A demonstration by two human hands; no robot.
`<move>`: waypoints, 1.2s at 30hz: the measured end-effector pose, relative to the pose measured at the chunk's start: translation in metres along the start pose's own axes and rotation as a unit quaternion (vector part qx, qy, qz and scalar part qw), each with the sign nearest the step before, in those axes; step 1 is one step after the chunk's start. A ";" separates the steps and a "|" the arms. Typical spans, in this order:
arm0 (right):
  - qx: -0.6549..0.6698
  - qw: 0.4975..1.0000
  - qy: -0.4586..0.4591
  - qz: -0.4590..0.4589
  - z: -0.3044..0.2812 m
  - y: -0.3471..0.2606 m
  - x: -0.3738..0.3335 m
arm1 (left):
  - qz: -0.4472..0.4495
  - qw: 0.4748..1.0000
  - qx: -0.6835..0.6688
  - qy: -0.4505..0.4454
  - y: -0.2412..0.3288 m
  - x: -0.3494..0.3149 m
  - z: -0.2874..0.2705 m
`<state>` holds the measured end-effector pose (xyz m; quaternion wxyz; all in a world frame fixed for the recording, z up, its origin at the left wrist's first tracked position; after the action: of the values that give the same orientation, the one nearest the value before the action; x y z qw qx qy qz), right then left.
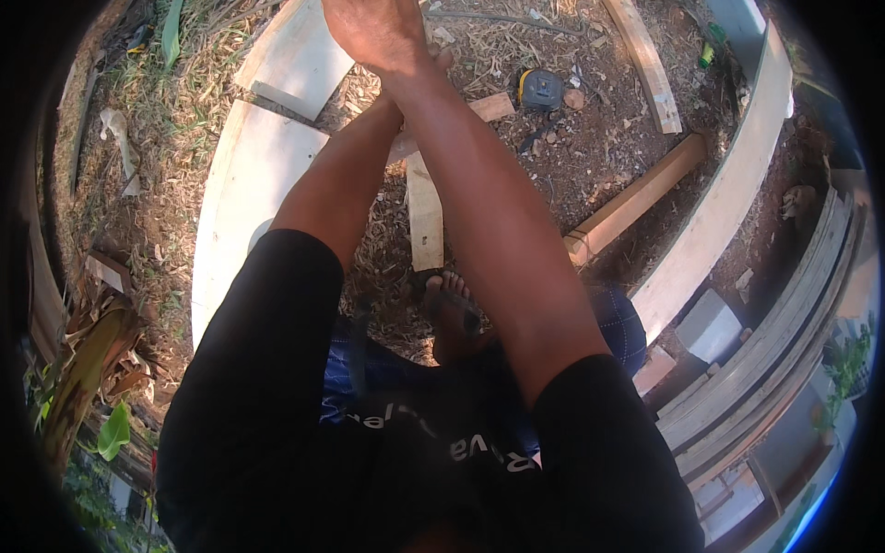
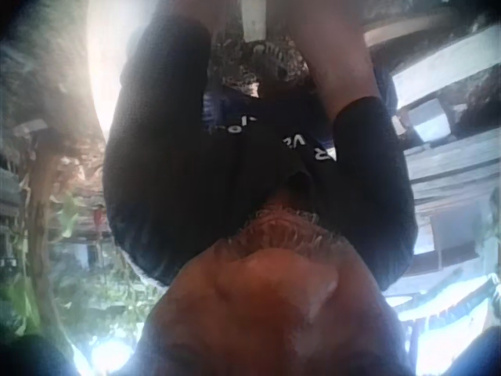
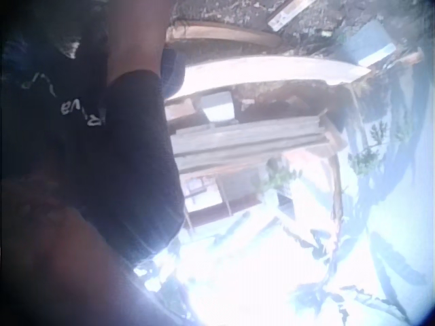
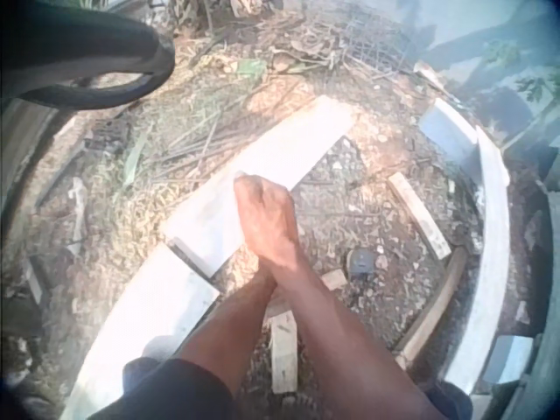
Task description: The person sits on the ground and assembles wooden planks using a hammer and nails. They position the planks, hammer nails into them, and adjust the pieces to form a structure.
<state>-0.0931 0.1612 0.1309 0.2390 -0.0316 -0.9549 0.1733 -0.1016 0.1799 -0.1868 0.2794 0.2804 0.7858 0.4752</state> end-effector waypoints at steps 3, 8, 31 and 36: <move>-0.012 0.999 0.028 -0.021 0.008 -0.019 0.008 | 0.030 0.997 0.044 0.047 -0.006 -0.009 -0.038; 0.268 0.934 -0.090 0.220 0.010 0.037 -0.019 | -0.017 0.990 0.097 -0.104 0.050 -0.108 -0.113; 0.420 0.786 -0.213 0.400 -0.019 0.045 -0.037 | -0.187 0.923 0.323 -0.091 -0.034 -0.263 -0.288; 0.557 0.755 -0.101 0.332 -0.006 0.052 -0.032 | 0.019 0.993 0.118 -0.010 0.067 -0.185 -0.226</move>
<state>-0.0633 0.2075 0.1031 0.0437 -0.1902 -0.6380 0.7449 -0.1226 -0.0580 -0.0060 0.2427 0.3311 0.8282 0.3815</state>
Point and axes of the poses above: each hand's wrist, its own x-axis towards the middle knuckle, its own z-axis out of the palm, y = z × x, the point moved 10 cm from there along x, towards the middle knuckle, and after that the axes turned 14 degrees about -y, right-handed, at the moved point
